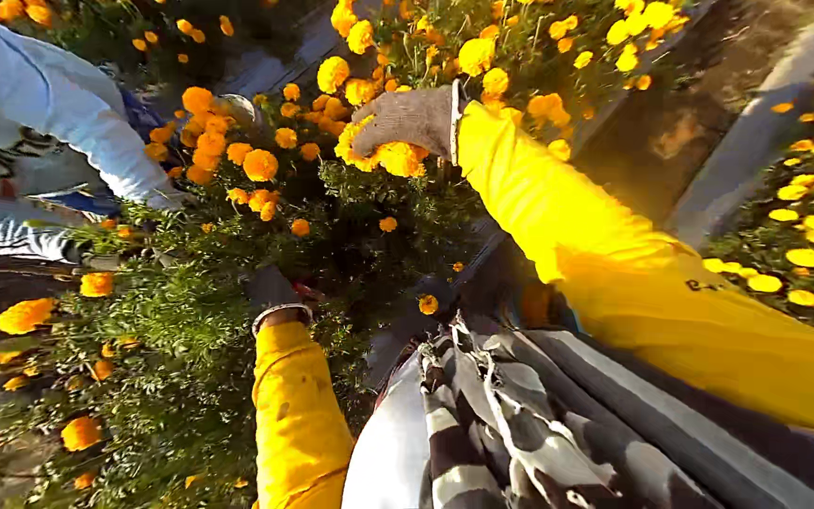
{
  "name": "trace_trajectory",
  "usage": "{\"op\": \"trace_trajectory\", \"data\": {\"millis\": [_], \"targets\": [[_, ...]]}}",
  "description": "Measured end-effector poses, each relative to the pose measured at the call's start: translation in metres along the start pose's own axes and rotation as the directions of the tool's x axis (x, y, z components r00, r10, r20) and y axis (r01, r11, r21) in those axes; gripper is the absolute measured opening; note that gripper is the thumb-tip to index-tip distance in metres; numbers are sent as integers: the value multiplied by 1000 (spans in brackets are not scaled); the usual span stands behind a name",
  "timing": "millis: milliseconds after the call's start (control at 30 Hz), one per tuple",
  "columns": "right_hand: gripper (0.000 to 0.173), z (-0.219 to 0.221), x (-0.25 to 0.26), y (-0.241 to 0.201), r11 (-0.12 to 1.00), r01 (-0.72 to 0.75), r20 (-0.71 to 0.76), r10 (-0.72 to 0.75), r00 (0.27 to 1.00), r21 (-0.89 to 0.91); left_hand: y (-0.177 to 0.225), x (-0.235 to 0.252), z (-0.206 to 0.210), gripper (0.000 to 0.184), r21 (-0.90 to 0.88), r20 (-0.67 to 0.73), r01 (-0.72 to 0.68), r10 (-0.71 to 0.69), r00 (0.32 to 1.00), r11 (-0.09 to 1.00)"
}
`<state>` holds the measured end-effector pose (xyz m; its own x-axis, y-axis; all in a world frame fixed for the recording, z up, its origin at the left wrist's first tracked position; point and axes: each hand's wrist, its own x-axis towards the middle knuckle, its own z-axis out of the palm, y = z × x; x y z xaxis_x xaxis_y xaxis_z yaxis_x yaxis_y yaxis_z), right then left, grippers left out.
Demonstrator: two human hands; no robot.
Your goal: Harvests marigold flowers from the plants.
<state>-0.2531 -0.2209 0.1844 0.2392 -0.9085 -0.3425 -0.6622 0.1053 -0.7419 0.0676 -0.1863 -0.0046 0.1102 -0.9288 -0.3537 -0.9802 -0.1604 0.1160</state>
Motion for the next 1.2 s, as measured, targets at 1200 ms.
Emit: {"op": "trace_trajectory", "data": {"millis": [1200], "targets": [[43,-50,-164,190,844,-75,-629,453,632,532,46,8,-31,56,-614,-40,176,-254,966,769]]}}
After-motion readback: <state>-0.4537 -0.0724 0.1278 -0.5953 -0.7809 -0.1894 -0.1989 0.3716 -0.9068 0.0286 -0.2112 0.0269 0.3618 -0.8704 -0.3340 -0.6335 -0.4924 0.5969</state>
